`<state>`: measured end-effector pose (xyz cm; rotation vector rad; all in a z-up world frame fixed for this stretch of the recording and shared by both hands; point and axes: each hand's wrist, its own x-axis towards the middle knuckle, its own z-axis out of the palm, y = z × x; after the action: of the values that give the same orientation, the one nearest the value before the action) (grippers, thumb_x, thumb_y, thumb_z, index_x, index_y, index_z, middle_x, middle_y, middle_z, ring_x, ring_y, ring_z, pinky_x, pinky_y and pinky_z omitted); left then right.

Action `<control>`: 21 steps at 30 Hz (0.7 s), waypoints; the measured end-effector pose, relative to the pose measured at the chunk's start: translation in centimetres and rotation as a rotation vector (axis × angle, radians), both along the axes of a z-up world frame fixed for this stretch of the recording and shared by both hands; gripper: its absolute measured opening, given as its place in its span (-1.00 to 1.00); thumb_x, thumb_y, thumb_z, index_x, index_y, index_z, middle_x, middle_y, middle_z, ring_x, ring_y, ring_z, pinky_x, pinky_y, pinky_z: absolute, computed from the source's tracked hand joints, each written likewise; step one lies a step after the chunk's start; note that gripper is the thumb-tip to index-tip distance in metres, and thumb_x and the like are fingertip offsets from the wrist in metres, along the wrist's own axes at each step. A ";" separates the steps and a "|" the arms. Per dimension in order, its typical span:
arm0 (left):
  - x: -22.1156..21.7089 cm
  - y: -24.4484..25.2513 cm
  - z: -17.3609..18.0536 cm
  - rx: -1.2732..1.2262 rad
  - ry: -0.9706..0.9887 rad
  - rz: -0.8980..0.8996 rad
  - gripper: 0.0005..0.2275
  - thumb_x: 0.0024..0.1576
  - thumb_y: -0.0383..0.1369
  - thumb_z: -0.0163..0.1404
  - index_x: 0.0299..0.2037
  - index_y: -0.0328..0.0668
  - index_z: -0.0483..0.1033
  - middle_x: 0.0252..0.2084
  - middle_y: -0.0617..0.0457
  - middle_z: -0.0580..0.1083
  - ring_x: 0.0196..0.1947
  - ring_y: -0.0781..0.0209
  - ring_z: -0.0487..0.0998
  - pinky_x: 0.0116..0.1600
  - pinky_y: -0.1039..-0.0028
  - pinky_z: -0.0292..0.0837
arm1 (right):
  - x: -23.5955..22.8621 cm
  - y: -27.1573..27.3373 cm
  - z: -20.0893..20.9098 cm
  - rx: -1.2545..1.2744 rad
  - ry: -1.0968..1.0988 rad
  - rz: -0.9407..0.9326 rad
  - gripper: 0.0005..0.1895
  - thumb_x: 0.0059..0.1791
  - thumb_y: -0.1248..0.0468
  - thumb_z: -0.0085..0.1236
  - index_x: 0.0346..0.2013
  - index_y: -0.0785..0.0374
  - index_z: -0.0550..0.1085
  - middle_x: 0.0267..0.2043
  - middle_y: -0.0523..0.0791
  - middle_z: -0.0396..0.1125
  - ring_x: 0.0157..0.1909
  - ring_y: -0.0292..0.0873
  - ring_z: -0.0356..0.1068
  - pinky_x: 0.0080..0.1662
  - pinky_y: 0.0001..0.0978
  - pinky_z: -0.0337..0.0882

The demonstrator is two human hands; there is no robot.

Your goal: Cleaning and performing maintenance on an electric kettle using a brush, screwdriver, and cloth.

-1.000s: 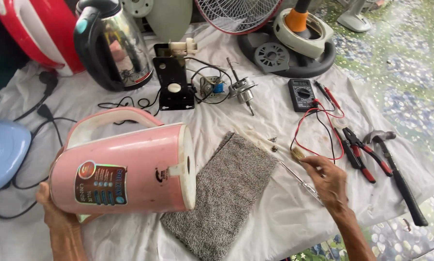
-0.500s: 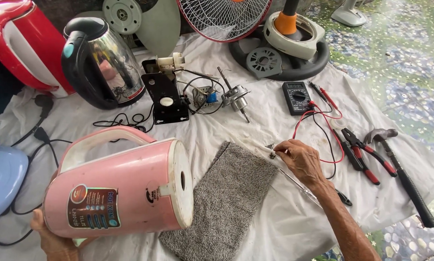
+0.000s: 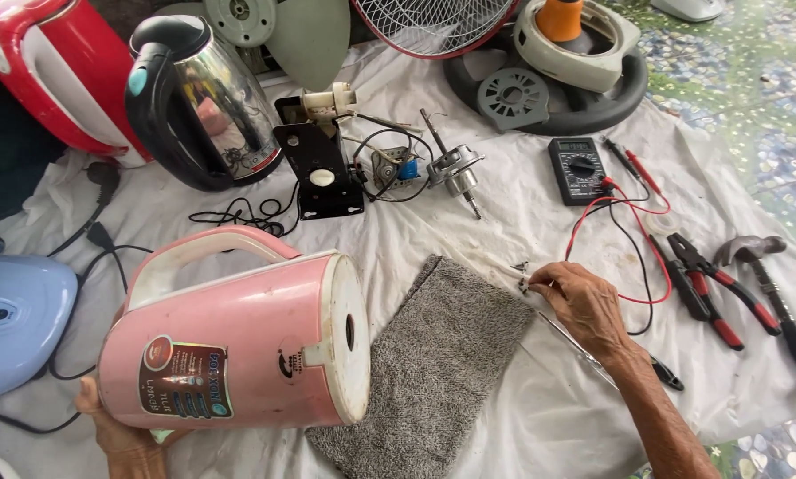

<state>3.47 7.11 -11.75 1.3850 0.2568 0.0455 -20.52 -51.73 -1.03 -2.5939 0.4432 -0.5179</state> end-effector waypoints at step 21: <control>-1.8 -4.6 6.6 -0.022 -0.149 -0.125 -0.24 0.10 0.22 -0.27 0.37 -0.21 0.30 0.28 -0.03 0.39 0.16 0.19 0.37 0.17 0.40 0.27 | 7.1 11.5 1.0 1.094 -0.154 0.538 -0.88 -0.10 0.34 0.28 -0.28 0.26 0.59 -0.34 -0.07 0.51 -0.43 -0.28 0.45 -0.32 -0.53 0.61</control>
<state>1.69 2.53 -5.13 1.3663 0.0457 0.0417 -13.45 -40.18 -0.04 -1.4975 -0.0573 -0.1801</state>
